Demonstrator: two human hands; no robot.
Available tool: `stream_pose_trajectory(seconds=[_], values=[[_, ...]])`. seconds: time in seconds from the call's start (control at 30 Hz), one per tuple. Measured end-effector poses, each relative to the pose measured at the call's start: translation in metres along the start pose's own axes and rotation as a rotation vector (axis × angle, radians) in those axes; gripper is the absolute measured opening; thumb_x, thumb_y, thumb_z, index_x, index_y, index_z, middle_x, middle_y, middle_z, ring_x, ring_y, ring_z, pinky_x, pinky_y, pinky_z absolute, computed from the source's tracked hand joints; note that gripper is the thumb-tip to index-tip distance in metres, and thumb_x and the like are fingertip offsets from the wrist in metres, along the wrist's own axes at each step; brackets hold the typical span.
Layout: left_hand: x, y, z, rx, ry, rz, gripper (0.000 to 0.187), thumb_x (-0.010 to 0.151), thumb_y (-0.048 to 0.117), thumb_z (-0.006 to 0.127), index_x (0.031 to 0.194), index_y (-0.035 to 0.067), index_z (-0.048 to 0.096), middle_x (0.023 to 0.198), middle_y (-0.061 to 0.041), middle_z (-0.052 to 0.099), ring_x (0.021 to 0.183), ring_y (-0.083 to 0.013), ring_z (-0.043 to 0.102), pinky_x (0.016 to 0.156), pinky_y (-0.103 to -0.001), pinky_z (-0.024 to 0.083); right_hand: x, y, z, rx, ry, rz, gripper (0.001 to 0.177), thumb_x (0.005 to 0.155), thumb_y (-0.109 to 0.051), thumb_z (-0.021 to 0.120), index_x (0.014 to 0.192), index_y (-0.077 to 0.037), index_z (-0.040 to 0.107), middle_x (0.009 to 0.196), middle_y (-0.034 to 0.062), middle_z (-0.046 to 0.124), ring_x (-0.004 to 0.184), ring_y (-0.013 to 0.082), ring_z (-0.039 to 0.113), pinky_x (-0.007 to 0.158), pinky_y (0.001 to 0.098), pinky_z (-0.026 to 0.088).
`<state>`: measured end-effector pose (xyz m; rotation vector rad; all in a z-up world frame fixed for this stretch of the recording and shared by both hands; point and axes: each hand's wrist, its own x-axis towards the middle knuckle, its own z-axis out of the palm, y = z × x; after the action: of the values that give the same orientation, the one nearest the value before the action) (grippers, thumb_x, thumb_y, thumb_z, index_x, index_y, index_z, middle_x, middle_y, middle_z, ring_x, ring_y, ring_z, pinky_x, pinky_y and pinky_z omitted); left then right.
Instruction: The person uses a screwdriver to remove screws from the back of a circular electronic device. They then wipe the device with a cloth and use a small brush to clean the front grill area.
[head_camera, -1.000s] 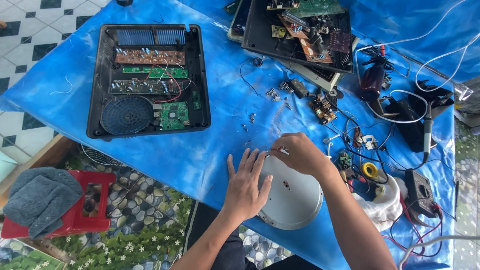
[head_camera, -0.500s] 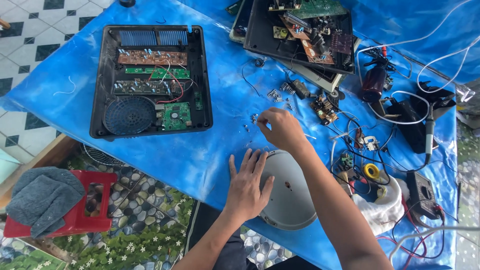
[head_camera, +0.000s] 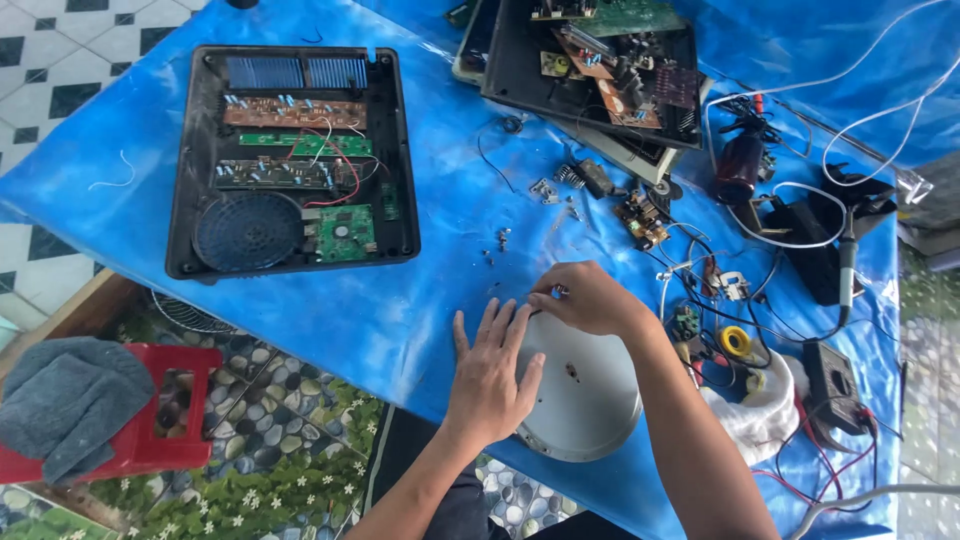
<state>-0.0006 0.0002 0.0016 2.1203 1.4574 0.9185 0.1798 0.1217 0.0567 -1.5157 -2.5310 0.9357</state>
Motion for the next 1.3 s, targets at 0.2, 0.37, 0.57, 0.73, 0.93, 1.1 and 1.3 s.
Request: stream_pose_trajectory(seconds=[0.2, 0.37, 0.57, 0.73, 0.93, 1.1, 1.3], values=[[-0.001, -0.001, 0.0, -0.016, -0.003, -0.002, 0.067, 0.105, 0.04, 0.045, 0.162, 0.01, 0.026, 0.161, -0.017, 0.042, 0.153, -0.0372, 0.03, 0.122, -0.066, 0.005, 0.011, 0.001, -0.015, 0.132, 0.036, 0.102, 0.021, 0.098, -0.029, 0.067, 0.103, -0.014, 0.081, 0.09, 0.0005, 0.078, 0.069, 0.0127, 0.06, 0.064, 0.0308, 0.046], [-0.002, -0.004, 0.004, -0.007, 0.016, 0.014, 0.061, 0.105, 0.04, 0.046, 0.158, 0.012, 0.038, 0.158, -0.019, 0.045, 0.152, -0.0385, 0.031, 0.121, -0.068, 0.005, 0.045, 0.024, -0.018, 0.152, 0.273, 0.238, 0.022, 0.1, -0.03, 0.067, 0.099, -0.013, 0.08, 0.089, 0.0039, 0.077, 0.058, 0.0116, 0.051, 0.055, 0.0296, 0.041], [-0.001, -0.002, 0.001, -0.017, -0.004, 0.004, 0.061, 0.104, 0.039, 0.046, 0.158, 0.012, 0.038, 0.159, -0.02, 0.043, 0.152, -0.0397, 0.029, 0.12, -0.07, 0.004, 0.059, 0.036, -0.026, 0.127, 0.449, 0.263, 0.031, 0.101, -0.031, 0.064, 0.114, -0.006, 0.077, 0.116, 0.0115, 0.076, 0.102, 0.0268, 0.071, 0.084, 0.0414, 0.055], [-0.002, -0.003, 0.0, -0.049, -0.001, -0.002, 0.063, 0.105, 0.04, 0.043, 0.158, 0.006, 0.035, 0.159, -0.02, 0.043, 0.153, -0.0387, 0.028, 0.121, -0.07, 0.003, 0.004, 0.021, -0.03, -0.008, 0.312, 0.167, 0.034, 0.1, -0.031, 0.064, 0.12, -0.006, 0.074, 0.109, 0.0127, 0.078, 0.089, 0.0243, 0.075, 0.075, 0.0353, 0.058], [-0.007, -0.007, 0.008, -0.157, 0.053, 0.002, 0.067, 0.106, 0.04, 0.042, 0.156, -0.003, 0.033, 0.157, -0.024, 0.045, 0.152, -0.0377, 0.033, 0.125, -0.062, 0.006, -0.067, 0.02, -0.013, -0.153, 0.034, 0.44, 0.077, 0.078, -0.07, 0.067, 0.134, -0.016, 0.067, 0.124, 0.0038, 0.074, 0.111, 0.0242, 0.069, 0.09, 0.0395, 0.055], [-0.015, -0.008, 0.014, -0.19, 0.04, 0.017, 0.065, 0.107, 0.033, 0.047, 0.158, -0.002, 0.027, 0.16, -0.025, 0.039, 0.153, -0.0415, 0.029, 0.125, -0.059, 0.014, -0.086, 0.021, -0.001, -0.073, 0.016, 0.498, 0.093, 0.072, -0.073, 0.073, 0.138, -0.009, 0.062, 0.146, 0.0071, 0.058, 0.133, 0.0272, 0.056, 0.105, 0.0421, 0.049], [-0.016, -0.005, 0.016, -0.196, 0.078, -0.002, 0.058, 0.11, 0.031, 0.039, 0.157, -0.003, 0.03, 0.158, -0.025, 0.043, 0.151, -0.0394, 0.035, 0.126, -0.058, 0.015, -0.091, 0.012, -0.005, -0.003, 0.018, 0.592, 0.084, 0.068, -0.071, 0.074, 0.13, -0.015, 0.064, 0.102, 0.0039, 0.074, 0.082, 0.0176, 0.067, 0.064, 0.0312, 0.049]])
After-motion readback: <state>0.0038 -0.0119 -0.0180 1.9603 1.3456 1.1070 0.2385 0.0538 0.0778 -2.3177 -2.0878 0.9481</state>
